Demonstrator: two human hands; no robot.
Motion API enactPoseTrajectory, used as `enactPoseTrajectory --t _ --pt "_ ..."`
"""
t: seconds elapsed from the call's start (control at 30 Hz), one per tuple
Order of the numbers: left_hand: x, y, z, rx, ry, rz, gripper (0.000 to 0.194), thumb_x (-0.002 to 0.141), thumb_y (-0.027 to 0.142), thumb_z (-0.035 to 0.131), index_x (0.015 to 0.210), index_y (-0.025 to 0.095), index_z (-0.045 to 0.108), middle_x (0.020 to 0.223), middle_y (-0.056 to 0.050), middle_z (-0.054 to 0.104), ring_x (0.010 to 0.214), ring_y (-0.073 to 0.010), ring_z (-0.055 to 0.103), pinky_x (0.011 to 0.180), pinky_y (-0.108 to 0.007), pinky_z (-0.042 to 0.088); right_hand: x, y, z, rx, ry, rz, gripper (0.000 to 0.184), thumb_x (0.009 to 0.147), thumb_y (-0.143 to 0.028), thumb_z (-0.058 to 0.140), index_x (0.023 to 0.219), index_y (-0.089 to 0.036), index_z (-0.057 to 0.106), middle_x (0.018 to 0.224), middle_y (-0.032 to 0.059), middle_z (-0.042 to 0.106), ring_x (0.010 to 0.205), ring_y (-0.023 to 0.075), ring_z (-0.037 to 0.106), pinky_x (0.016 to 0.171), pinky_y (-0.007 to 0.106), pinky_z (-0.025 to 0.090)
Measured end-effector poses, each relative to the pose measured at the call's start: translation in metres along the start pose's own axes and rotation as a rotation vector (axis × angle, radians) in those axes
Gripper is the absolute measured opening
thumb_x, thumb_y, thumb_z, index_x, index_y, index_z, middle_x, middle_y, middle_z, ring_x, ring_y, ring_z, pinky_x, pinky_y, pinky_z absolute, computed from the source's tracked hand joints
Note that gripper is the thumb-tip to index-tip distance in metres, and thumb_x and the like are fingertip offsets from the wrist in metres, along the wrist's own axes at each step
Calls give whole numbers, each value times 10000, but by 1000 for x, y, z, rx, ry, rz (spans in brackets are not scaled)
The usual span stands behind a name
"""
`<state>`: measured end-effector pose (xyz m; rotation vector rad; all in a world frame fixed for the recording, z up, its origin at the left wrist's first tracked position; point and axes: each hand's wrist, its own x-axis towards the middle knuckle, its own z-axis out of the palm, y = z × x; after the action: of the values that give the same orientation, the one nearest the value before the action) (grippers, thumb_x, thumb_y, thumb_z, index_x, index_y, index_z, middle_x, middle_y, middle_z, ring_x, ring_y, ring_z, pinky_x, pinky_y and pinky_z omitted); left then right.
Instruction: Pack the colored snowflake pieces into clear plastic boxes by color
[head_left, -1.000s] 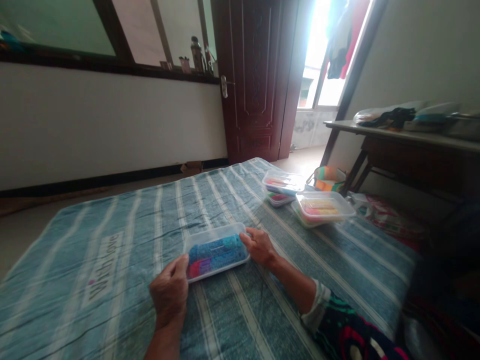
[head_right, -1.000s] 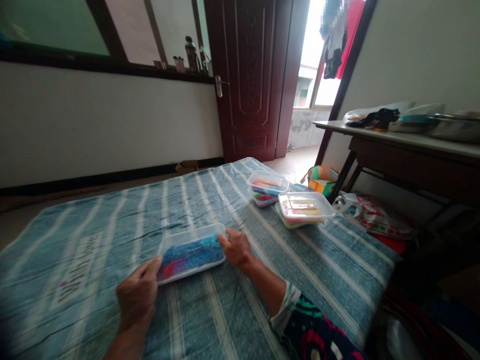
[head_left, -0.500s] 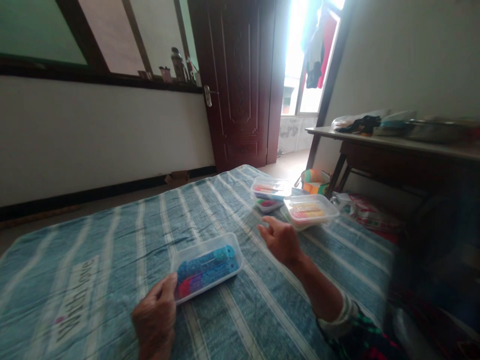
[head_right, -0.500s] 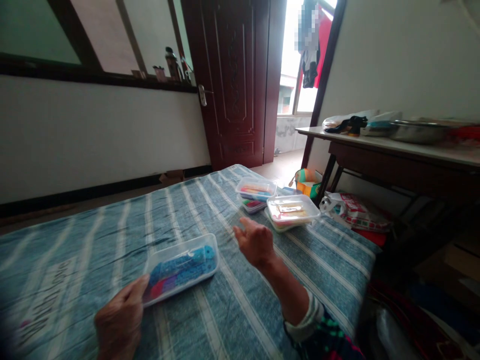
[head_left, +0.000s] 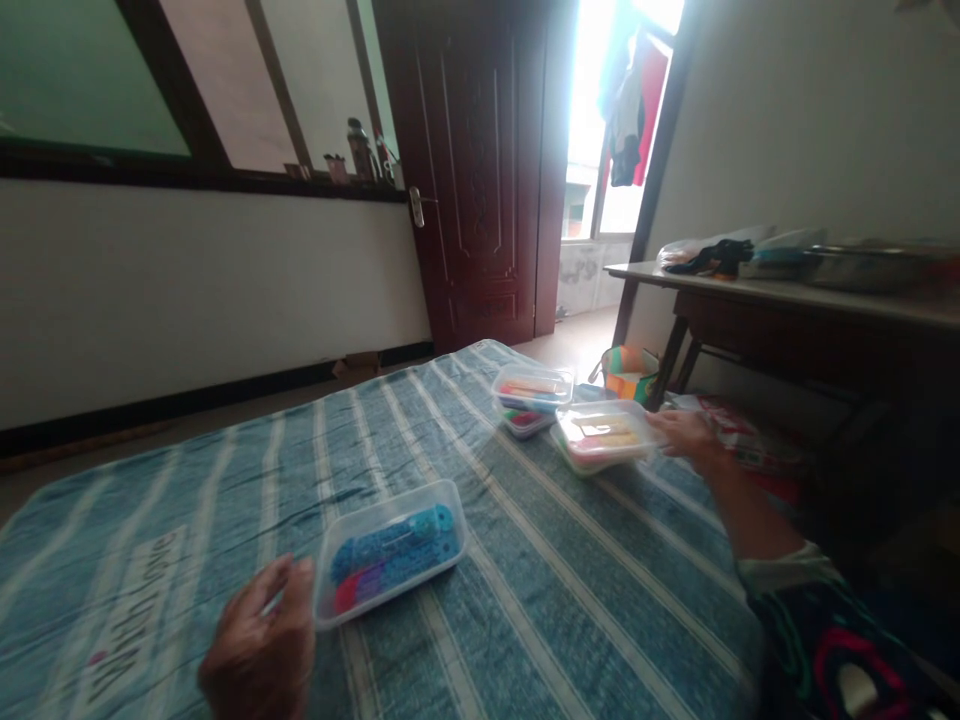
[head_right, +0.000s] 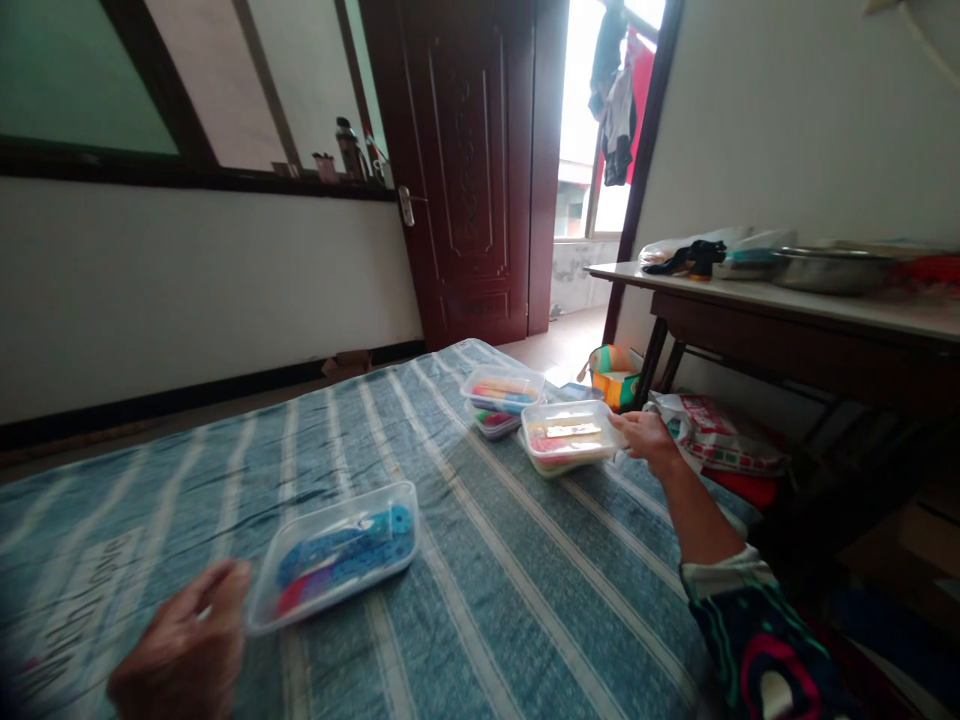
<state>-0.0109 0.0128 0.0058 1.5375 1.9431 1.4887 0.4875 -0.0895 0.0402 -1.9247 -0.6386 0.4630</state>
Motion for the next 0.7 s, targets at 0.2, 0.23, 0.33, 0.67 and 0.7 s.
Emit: enactPoseTrajectory --t 0.2,0.23,0.33,0.67,0.7 --pt "-52 96 25 -249 -364 144 366 698 503 620 912 231 737 978 -41 753 924 -283 694 872 -387 564 -4 5 11 99 -7 19 311 805 -411 625 906 -139 737 804 92 701 587 148 599 442 224 455" --pt "-64 111 41 -319 -509 157 361 697 486 637 911 215 741 972 -57 754 918 -281 697 848 -377 568 -5 4 12 97 -12 22 312 810 -402 620 929 -139 738 790 83 698 565 141 592 429 217 449" --pt "-93 148 100 -483 -811 107 365 706 405 688 976 162 728 1019 -109 747 939 -279 696 849 -369 553 -7 2 13 90 -29 14 325 810 -385 628 962 -120 739 750 69 682 510 122 572 406 208 439" --pt "-127 192 197 -621 -913 47 221 803 188 585 1009 147 654 930 -83 739 863 -216 695 781 -297 532 -19 5 18 141 -31 -33 340 750 -467 646 800 -139 721 688 69 667 500 142 576 421 242 457" --pt "-128 189 193 -616 -898 41 233 804 181 576 1025 151 643 931 -80 736 861 -215 695 783 -296 531 -25 7 20 151 -36 -49 348 745 -484 641 791 -148 717 704 65 670 522 143 577 430 240 456"
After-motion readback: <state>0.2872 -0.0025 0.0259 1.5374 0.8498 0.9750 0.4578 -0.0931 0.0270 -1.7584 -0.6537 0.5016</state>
